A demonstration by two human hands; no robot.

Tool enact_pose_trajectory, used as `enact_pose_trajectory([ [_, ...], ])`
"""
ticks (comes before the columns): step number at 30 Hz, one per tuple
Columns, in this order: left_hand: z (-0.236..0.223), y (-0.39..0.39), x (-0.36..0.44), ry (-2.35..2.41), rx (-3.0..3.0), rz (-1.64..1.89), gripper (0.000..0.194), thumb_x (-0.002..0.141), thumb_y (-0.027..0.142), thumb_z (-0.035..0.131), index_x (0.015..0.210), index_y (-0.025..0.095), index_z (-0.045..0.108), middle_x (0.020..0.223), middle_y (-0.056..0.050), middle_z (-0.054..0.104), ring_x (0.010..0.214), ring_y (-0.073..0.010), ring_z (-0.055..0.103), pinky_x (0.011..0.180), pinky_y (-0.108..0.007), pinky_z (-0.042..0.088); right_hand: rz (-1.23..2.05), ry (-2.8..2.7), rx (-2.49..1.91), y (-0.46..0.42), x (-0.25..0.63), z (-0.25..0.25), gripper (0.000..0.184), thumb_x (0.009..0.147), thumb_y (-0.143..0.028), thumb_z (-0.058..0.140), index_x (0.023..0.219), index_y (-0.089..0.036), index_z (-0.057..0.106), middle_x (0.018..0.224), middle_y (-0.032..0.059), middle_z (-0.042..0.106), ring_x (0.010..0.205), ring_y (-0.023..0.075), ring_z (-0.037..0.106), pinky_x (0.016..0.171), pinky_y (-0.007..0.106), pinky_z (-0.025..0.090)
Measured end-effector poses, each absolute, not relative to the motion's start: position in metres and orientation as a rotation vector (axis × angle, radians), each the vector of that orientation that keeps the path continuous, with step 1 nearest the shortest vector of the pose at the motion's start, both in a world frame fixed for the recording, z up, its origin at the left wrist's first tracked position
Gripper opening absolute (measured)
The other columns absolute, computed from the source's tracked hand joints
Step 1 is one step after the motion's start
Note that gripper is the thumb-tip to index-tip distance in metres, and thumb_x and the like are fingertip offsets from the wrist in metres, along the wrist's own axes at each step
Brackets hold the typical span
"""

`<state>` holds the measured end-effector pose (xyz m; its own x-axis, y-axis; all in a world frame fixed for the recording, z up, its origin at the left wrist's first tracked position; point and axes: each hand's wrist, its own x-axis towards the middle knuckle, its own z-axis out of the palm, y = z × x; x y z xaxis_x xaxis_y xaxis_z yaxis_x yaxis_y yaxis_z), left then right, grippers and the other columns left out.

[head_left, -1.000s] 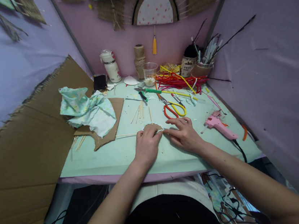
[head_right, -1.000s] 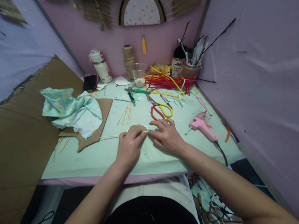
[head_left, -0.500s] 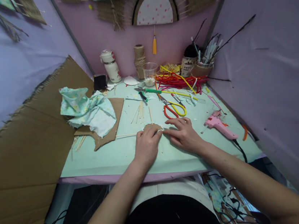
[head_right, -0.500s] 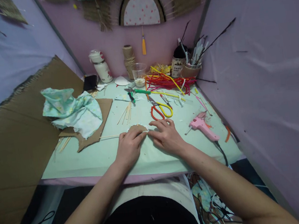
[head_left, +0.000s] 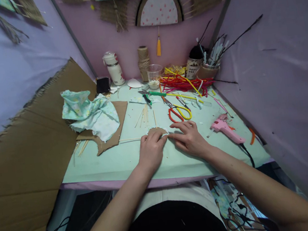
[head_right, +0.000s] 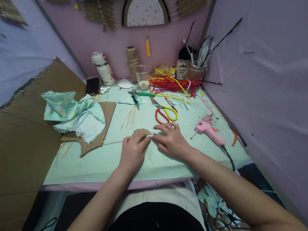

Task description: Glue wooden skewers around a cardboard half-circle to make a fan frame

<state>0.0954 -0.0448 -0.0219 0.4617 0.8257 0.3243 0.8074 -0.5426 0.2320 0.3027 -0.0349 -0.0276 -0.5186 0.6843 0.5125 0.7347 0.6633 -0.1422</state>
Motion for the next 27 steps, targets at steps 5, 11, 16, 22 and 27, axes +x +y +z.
enact_pose_trajectory([
  [5, -0.0216, -0.0449, 0.0957, 1.482, 2.648, 0.639, 0.032, 0.100, 0.015, 0.045, 0.120, 0.028, 0.065, 0.122, -0.003, 0.069, 0.110, -0.0182, 0.058, 0.083, -0.036, 0.034, -0.115, -2.348, -1.111, -0.0351, 0.3028, -0.0269, 0.026, 0.089, -0.019, 0.059, 0.110, -0.028, 0.072, 0.127, 0.0084, 0.061, 0.116, 0.0257, 0.052, 0.098, 0.045, 0.028],
  [11, -0.0231, -0.0447, 0.0956, 1.496, 2.649, 0.628, 0.032, 0.099, 0.014, 0.045, 0.120, 0.028, 0.066, 0.122, -0.002, 0.069, 0.109, -0.0185, 0.058, 0.083, -0.037, 0.034, -0.113, -2.346, -1.107, -0.0351, 0.3026, -0.0268, 0.026, 0.089, -0.019, 0.059, 0.110, -0.027, 0.072, 0.127, 0.0087, 0.061, 0.116, 0.0260, 0.052, 0.099, 0.045, 0.028],
  [16, -0.0219, -0.0450, 0.0957, 1.491, 2.650, 0.623, 0.032, 0.100, 0.015, 0.044, 0.120, 0.028, 0.065, 0.122, -0.002, 0.069, 0.112, -0.0183, 0.057, 0.083, -0.036, 0.033, -0.122, -2.328, -1.085, -0.0353, 0.3025, -0.0267, 0.025, 0.089, -0.020, 0.059, 0.109, -0.026, 0.072, 0.127, 0.0095, 0.061, 0.116, 0.0258, 0.053, 0.098, 0.045, 0.029],
  [22, -0.0216, -0.0450, 0.0960, 1.487, 2.654, 0.627, 0.030, 0.100, 0.016, 0.046, 0.120, 0.028, 0.065, 0.123, -0.002, 0.068, 0.113, -0.0182, 0.058, 0.084, -0.037, 0.033, -0.114, -2.283, -1.105, -0.0365, 0.3037, -0.0251, 0.024, 0.089, -0.020, 0.057, 0.108, -0.026, 0.071, 0.131, 0.0099, 0.059, 0.117, 0.0262, 0.053, 0.097, 0.044, 0.030],
  [27, -0.0230, -0.0446, 0.0962, 1.486, 2.654, 0.638, 0.029, 0.100, 0.017, 0.046, 0.118, 0.028, 0.066, 0.122, -0.002, 0.069, 0.112, -0.0180, 0.058, 0.083, -0.037, 0.033, -0.164, -2.169, -1.134, -0.0381, 0.3054, -0.0254, 0.022, 0.089, -0.020, 0.057, 0.106, -0.022, 0.071, 0.128, 0.0124, 0.059, 0.117, 0.0270, 0.054, 0.097, 0.044, 0.030],
])
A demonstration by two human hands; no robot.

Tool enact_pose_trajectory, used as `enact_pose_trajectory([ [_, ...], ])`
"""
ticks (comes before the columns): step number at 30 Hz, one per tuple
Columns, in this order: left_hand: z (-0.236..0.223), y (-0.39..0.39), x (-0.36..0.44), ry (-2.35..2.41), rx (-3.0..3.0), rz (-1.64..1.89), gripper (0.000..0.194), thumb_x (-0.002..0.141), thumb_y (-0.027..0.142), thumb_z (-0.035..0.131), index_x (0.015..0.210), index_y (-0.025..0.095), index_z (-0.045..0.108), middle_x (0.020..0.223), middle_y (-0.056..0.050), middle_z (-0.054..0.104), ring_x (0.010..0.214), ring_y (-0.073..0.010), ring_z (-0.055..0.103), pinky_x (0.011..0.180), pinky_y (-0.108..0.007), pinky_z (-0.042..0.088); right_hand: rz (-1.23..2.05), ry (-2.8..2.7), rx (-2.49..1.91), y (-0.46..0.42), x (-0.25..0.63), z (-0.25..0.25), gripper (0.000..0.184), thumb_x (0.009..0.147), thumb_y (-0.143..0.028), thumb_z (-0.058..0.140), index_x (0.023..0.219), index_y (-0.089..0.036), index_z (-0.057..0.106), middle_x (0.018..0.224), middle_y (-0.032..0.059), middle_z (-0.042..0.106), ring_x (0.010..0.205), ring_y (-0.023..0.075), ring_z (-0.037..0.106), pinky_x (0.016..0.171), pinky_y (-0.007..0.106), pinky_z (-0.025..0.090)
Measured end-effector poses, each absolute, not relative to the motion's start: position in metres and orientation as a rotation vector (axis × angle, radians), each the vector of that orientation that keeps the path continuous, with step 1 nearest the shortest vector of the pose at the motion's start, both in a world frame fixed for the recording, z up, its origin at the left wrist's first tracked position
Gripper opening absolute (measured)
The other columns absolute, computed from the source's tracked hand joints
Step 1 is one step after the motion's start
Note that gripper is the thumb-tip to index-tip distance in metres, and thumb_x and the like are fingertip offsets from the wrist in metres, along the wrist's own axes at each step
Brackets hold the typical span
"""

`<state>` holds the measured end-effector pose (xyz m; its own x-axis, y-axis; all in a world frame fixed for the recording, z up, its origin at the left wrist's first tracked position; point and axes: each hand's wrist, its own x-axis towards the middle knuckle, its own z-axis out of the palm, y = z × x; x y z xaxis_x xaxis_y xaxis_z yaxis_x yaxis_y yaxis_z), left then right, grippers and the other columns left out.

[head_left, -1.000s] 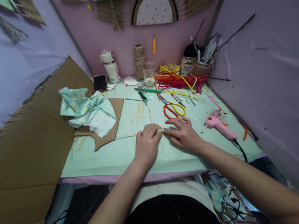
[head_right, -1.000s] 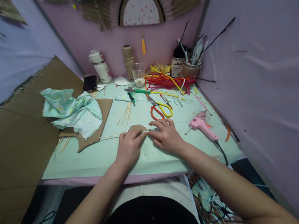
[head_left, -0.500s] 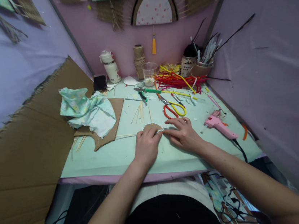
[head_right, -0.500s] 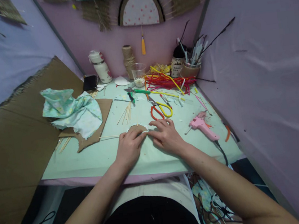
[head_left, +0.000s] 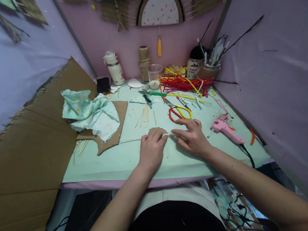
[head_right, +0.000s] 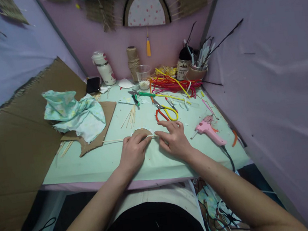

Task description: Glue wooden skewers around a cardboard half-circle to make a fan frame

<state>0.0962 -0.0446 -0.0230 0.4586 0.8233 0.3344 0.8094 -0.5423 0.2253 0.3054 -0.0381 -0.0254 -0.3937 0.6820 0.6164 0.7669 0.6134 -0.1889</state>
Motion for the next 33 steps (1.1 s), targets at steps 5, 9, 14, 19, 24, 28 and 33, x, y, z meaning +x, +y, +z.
enact_pose_trajectory([
  [5, -0.0231, -0.0447, 0.0961, 1.484, 2.656, 0.645, 0.028, 0.100, 0.017, 0.048, 0.118, 0.028, 0.066, 0.122, -0.002, 0.069, 0.112, -0.0185, 0.058, 0.084, -0.037, 0.033, -0.151, -2.204, -1.159, -0.0377, 0.3040, -0.0258, 0.021, 0.087, -0.021, 0.059, 0.103, -0.024, 0.072, 0.129, 0.0105, 0.059, 0.117, 0.0276, 0.053, 0.097, 0.045, 0.030],
  [9, -0.0216, -0.0447, 0.0966, 1.494, 2.638, 0.629, 0.028, 0.100, 0.017, 0.048, 0.118, 0.028, 0.066, 0.121, -0.002, 0.069, 0.112, -0.0185, 0.058, 0.084, -0.036, 0.034, -0.140, -2.277, -1.146, -0.0368, 0.3023, -0.0259, 0.022, 0.086, -0.022, 0.060, 0.104, -0.026, 0.072, 0.132, 0.0088, 0.059, 0.118, 0.0276, 0.051, 0.098, 0.046, 0.029],
  [14, -0.0206, -0.0449, 0.0971, 1.497, 2.631, 0.626, 0.029, 0.100, 0.016, 0.048, 0.119, 0.028, 0.066, 0.121, -0.001, 0.069, 0.112, -0.0184, 0.058, 0.084, -0.036, 0.034, -0.143, -2.299, -1.128, -0.0370, 0.3020, -0.0262, 0.024, 0.086, -0.022, 0.061, 0.106, -0.027, 0.073, 0.134, 0.0090, 0.058, 0.120, 0.0280, 0.050, 0.098, 0.046, 0.029],
  [19, -0.0206, -0.0447, 0.0969, 1.495, 2.642, 0.618, 0.029, 0.100, 0.016, 0.047, 0.119, 0.027, 0.066, 0.121, -0.001, 0.069, 0.110, -0.0183, 0.059, 0.083, -0.037, 0.034, -0.174, -2.311, -1.120, -0.0366, 0.3018, -0.0270, 0.024, 0.087, -0.022, 0.061, 0.107, -0.028, 0.073, 0.134, 0.0087, 0.059, 0.120, 0.0275, 0.049, 0.100, 0.046, 0.028],
  [24, -0.0212, -0.0439, 0.0965, 1.497, 2.645, 0.606, 0.030, 0.100, 0.017, 0.047, 0.120, 0.027, 0.066, 0.122, -0.002, 0.069, 0.110, -0.0191, 0.059, 0.083, -0.037, 0.034, -0.201, -2.307, -1.092, -0.0355, 0.3014, -0.0284, 0.024, 0.086, -0.020, 0.062, 0.106, -0.027, 0.073, 0.133, 0.0088, 0.060, 0.120, 0.0273, 0.050, 0.100, 0.046, 0.028],
  [28, -0.0221, -0.0440, 0.0963, 1.494, 2.654, 0.610, 0.030, 0.100, 0.016, 0.047, 0.120, 0.028, 0.066, 0.121, -0.002, 0.069, 0.110, -0.0188, 0.058, 0.083, -0.036, 0.034, -0.203, -2.307, -1.085, -0.0354, 0.3015, -0.0291, 0.024, 0.086, -0.020, 0.063, 0.106, -0.027, 0.073, 0.133, 0.0089, 0.060, 0.120, 0.0275, 0.050, 0.100, 0.047, 0.028],
  [33, -0.0221, -0.0441, 0.0964, 1.496, 2.664, 0.616, 0.031, 0.100, 0.016, 0.046, 0.120, 0.027, 0.066, 0.120, -0.002, 0.069, 0.109, -0.0188, 0.058, 0.083, -0.036, 0.034, -0.205, -2.312, -1.087, -0.0358, 0.3015, -0.0285, 0.024, 0.086, -0.020, 0.063, 0.106, -0.027, 0.073, 0.134, 0.0091, 0.060, 0.121, 0.0276, 0.050, 0.099, 0.047, 0.028],
])
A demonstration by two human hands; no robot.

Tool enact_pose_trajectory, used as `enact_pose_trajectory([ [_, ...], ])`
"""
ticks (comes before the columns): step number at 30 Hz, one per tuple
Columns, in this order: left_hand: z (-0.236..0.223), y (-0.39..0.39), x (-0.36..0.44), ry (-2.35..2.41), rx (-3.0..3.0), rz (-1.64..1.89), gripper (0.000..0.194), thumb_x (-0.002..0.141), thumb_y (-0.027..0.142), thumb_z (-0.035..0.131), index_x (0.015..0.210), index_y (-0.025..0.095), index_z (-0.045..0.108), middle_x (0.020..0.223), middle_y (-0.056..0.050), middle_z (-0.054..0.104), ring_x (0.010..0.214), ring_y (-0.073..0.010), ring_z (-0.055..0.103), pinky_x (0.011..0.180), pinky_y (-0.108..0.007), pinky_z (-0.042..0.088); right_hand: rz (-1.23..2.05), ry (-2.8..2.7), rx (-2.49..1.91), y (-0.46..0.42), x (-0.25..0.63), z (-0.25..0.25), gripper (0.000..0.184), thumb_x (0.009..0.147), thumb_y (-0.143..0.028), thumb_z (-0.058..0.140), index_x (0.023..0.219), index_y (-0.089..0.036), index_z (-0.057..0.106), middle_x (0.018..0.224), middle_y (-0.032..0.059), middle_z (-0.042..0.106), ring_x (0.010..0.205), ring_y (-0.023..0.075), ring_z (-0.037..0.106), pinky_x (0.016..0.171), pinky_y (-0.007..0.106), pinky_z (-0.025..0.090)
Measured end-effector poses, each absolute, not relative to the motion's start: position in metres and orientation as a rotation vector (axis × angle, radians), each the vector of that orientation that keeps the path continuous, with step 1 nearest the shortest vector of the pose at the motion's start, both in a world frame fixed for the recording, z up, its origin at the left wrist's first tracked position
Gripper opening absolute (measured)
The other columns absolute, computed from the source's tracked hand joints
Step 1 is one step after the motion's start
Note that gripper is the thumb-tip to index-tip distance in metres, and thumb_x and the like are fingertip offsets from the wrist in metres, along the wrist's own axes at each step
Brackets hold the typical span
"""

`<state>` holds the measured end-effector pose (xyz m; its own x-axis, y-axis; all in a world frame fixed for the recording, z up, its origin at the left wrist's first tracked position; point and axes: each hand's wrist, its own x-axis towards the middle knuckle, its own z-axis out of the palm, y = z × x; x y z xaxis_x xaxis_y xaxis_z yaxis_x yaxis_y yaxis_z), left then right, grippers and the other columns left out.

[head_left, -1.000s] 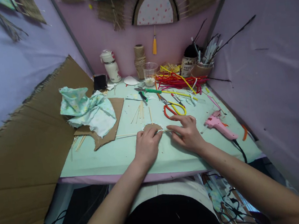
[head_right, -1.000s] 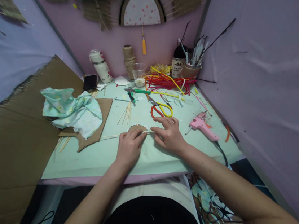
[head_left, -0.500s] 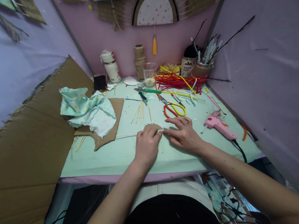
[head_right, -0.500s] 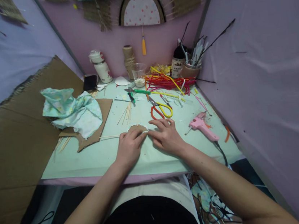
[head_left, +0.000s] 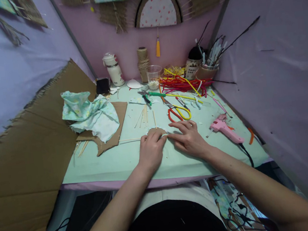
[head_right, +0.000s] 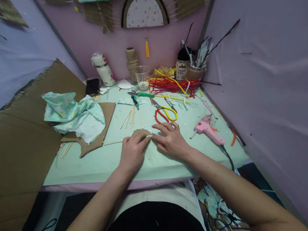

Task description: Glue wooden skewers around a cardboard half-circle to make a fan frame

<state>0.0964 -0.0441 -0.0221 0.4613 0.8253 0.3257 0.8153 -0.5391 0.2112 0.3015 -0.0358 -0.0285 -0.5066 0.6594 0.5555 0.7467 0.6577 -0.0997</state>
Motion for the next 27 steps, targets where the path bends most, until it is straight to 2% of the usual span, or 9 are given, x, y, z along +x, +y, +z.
enact_pose_trajectory([
  [27, -0.0206, -0.0446, 0.0969, 1.507, 2.653, 0.628, 0.029, 0.100, 0.018, 0.047, 0.118, 0.028, 0.067, 0.120, -0.002, 0.069, 0.110, -0.0191, 0.058, 0.083, -0.036, 0.033, -0.172, -2.356, -1.141, -0.0360, 0.3015, -0.0262, 0.026, 0.086, -0.020, 0.061, 0.108, -0.028, 0.073, 0.136, 0.0074, 0.059, 0.122, 0.0280, 0.047, 0.102, 0.047, 0.026],
])
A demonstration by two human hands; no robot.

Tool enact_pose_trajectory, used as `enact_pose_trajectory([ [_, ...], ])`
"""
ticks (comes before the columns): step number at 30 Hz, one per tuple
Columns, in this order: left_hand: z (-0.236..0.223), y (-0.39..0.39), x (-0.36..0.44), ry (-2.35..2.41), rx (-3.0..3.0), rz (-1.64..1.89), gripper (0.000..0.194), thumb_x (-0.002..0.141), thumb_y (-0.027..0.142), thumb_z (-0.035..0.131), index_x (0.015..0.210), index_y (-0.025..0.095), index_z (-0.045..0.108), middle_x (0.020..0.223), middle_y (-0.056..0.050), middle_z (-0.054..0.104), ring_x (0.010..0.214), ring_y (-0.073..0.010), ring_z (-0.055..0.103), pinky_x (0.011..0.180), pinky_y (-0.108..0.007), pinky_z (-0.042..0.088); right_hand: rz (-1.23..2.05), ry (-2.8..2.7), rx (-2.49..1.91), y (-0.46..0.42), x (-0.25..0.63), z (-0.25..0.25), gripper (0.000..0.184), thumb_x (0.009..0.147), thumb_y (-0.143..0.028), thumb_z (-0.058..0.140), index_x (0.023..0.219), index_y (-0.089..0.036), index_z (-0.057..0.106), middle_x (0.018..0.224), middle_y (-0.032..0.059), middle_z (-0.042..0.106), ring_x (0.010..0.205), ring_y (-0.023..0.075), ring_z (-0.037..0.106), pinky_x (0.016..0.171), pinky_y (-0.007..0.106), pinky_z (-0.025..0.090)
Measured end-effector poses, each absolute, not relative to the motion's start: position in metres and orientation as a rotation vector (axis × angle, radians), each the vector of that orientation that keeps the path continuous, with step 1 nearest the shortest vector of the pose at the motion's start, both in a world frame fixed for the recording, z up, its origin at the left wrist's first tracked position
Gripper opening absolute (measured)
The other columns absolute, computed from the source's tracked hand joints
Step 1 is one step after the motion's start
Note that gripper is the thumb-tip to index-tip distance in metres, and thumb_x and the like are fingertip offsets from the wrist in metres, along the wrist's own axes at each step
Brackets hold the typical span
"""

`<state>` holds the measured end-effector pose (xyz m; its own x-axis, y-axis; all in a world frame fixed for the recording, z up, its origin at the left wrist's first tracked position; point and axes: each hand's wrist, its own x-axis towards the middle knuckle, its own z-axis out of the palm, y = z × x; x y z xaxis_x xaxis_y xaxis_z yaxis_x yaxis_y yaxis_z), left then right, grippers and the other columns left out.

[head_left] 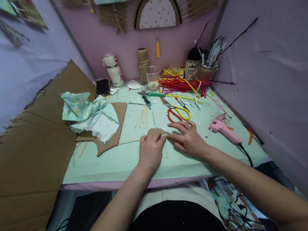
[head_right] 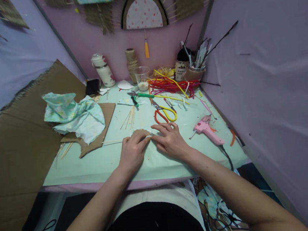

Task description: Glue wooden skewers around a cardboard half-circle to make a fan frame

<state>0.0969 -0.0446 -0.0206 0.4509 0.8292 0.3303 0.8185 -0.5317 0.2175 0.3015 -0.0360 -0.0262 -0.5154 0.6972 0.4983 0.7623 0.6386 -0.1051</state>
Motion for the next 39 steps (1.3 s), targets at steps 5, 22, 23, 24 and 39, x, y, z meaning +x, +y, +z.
enact_pose_trajectory([
  [5, -0.0197, -0.0451, 0.0971, 1.511, 2.648, 0.617, 0.029, 0.101, 0.018, 0.046, 0.118, 0.028, 0.067, 0.120, -0.002, 0.069, 0.111, -0.0187, 0.058, 0.084, -0.036, 0.033, -0.180, -2.355, -1.131, -0.0359, 0.3014, -0.0258, 0.026, 0.086, -0.020, 0.061, 0.108, -0.028, 0.073, 0.136, 0.0077, 0.059, 0.123, 0.0275, 0.048, 0.102, 0.047, 0.026],
  [22, -0.0210, -0.0446, 0.0968, 1.518, 2.655, 0.618, 0.029, 0.100, 0.017, 0.047, 0.117, 0.028, 0.067, 0.120, -0.002, 0.069, 0.109, -0.0188, 0.058, 0.083, -0.036, 0.033, -0.181, -2.349, -1.120, -0.0357, 0.3006, -0.0258, 0.026, 0.086, -0.018, 0.061, 0.108, -0.027, 0.072, 0.136, 0.0078, 0.059, 0.123, 0.0276, 0.048, 0.103, 0.048, 0.027],
  [23, -0.0211, -0.0445, 0.0968, 1.517, 2.656, 0.619, 0.029, 0.100, 0.017, 0.046, 0.118, 0.028, 0.067, 0.120, -0.002, 0.069, 0.109, -0.0188, 0.058, 0.083, -0.036, 0.033, -0.178, -2.350, -1.121, -0.0357, 0.3007, -0.0259, 0.027, 0.086, -0.018, 0.061, 0.108, -0.027, 0.072, 0.136, 0.0078, 0.059, 0.123, 0.0278, 0.048, 0.103, 0.048, 0.027],
  [24, -0.0212, -0.0445, 0.0968, 1.513, 2.657, 0.621, 0.029, 0.100, 0.017, 0.047, 0.118, 0.028, 0.067, 0.121, -0.002, 0.069, 0.110, -0.0188, 0.058, 0.083, -0.036, 0.033, -0.176, -2.350, -1.122, -0.0356, 0.3008, -0.0260, 0.027, 0.086, -0.018, 0.062, 0.108, -0.027, 0.072, 0.136, 0.0077, 0.059, 0.123, 0.0278, 0.048, 0.103, 0.048, 0.027],
  [39, -0.0176, -0.0449, 0.0979, 1.519, 2.638, 0.611, 0.031, 0.100, 0.016, 0.045, 0.117, 0.028, 0.068, 0.120, -0.002, 0.069, 0.110, -0.0183, 0.058, 0.083, -0.036, 0.033, -0.196, -2.357, -1.125, -0.0354, 0.3009, -0.0261, 0.027, 0.085, -0.018, 0.062, 0.108, -0.028, 0.073, 0.135, 0.0072, 0.060, 0.123, 0.0275, 0.048, 0.103, 0.047, 0.027],
])
